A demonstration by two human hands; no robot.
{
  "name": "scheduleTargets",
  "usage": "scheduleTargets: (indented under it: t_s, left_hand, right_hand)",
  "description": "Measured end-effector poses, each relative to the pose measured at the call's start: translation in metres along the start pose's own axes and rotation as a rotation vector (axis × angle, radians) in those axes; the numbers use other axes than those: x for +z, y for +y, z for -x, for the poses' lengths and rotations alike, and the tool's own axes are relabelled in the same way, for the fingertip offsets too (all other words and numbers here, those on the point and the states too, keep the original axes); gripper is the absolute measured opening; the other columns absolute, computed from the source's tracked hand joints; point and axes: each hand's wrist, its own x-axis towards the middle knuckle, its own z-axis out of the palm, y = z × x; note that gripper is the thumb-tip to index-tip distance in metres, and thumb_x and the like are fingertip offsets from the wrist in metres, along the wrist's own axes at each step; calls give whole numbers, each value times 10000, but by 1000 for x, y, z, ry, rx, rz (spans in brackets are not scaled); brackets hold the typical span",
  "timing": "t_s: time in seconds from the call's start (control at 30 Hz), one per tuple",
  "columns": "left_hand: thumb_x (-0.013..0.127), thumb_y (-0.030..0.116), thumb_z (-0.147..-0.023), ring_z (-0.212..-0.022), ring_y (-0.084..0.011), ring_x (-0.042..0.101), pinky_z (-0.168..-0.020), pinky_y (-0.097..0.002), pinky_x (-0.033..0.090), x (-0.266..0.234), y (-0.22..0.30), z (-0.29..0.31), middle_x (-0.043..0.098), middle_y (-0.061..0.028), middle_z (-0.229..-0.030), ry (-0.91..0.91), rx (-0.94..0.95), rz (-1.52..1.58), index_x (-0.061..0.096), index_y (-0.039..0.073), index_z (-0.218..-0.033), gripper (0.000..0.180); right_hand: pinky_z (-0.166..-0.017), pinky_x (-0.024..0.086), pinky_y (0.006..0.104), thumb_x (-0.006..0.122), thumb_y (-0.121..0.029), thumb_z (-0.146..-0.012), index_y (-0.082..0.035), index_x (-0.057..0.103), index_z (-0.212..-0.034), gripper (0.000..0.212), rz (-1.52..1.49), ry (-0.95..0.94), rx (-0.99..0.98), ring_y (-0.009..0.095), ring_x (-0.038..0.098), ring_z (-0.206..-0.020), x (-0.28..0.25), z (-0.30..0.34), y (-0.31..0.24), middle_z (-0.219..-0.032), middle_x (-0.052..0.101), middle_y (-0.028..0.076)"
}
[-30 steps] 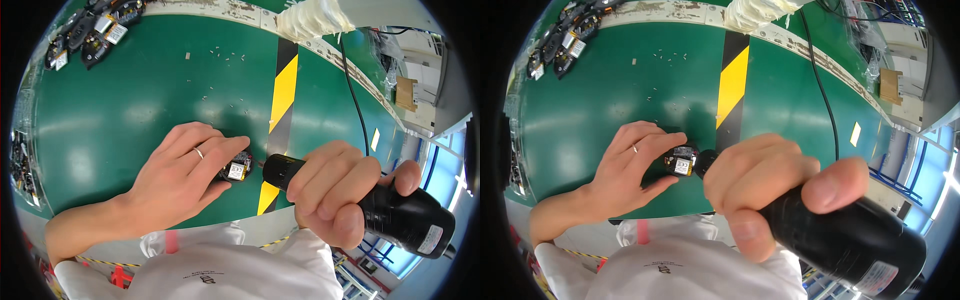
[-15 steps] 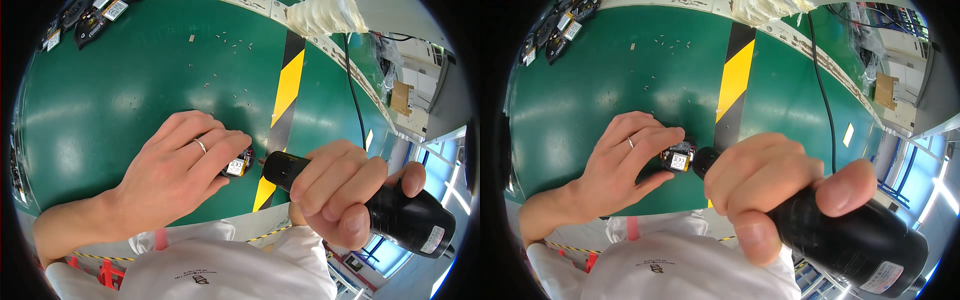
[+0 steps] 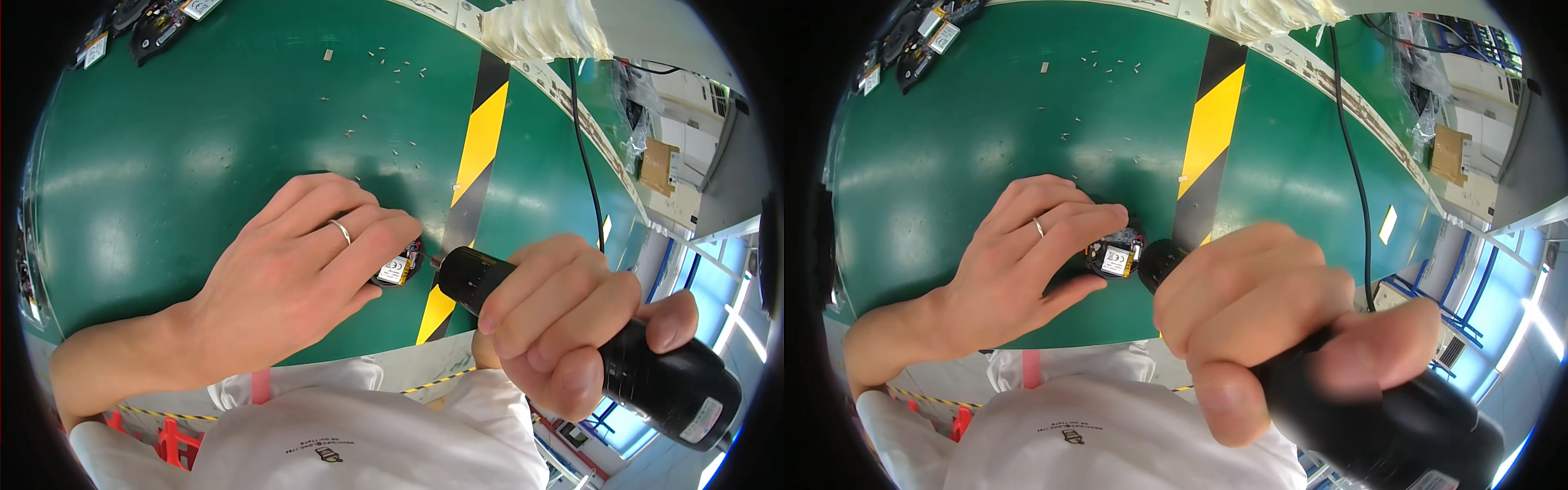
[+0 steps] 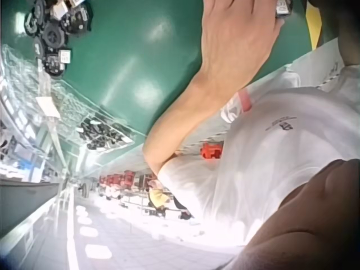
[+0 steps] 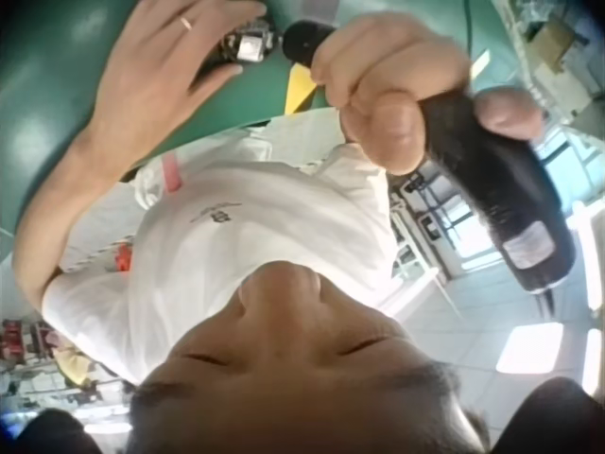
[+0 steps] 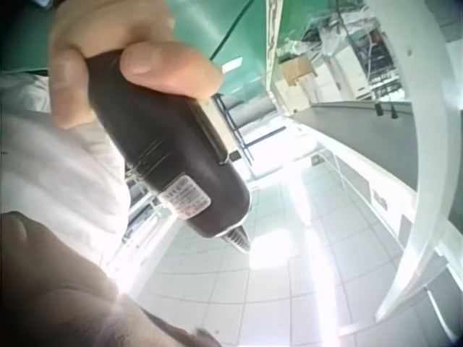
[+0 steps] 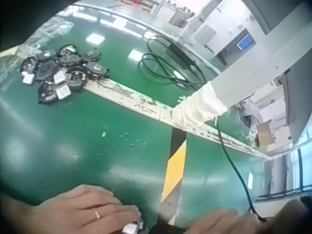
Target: Assemble small electronic components using an electric screwdriver at an assembly line.
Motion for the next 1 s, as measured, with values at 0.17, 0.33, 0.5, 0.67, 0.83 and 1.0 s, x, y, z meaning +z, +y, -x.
scheduleTargets:
  t_s: [0.17,0.33,0.5,0.67,0.83,1.0]
  left_hand:
    - [834,84,-668,-1041,-312,611,-937,-458,499,2,-1,1,674,-90,-1094,9,-4,7,639,12,-1242,611]
    - [831,80,-666,-1038,-311,610,-932,-460,498,3,-1,3,664,-94,-1090,23,-6,9,638,13,-1241,610]
    - [832,75,-662,-1037,-312,608,-931,-456,495,3,-1,2,663,-90,-1089,13,-19,23,638,24,-1233,605]
    - [832,70,-665,-1037,-312,606,-934,-451,493,3,-1,1,663,-88,-1085,16,-14,9,636,33,-1231,600]
    - [827,65,-671,-1039,-312,605,-937,-457,492,3,-3,2,659,-90,-1091,11,-8,15,632,32,-1238,601]
    - [823,62,-672,-1038,-311,605,-937,-463,493,2,-2,3,655,-96,-1087,11,-13,40,631,31,-1241,602]
  right_hand:
    - [-410,516,298,633,-9,-876,-54,427,-1247,427,-14,67,-44,165,535,-441,6,-1,2,-688,554,59]
    - [-416,520,298,626,-11,-877,-41,425,-1253,427,8,38,-43,167,529,-428,3,-2,0,-680,544,52]
    - [-434,528,304,611,-21,-885,-32,420,-1309,466,41,44,-47,171,534,-433,1,-1,-2,-677,537,47]
    - [-476,538,315,590,-41,-898,-33,408,-1378,514,37,-31,-9,181,538,-455,0,-3,1,-698,538,50]
    - [-465,517,314,579,-39,-904,-29,409,-1381,507,39,-35,-9,177,530,-452,-2,-3,1,-714,532,54]
    - [-482,516,316,564,-50,-916,-19,402,-1381,493,54,-15,-30,170,528,-460,-5,-1,-2,-724,521,54]
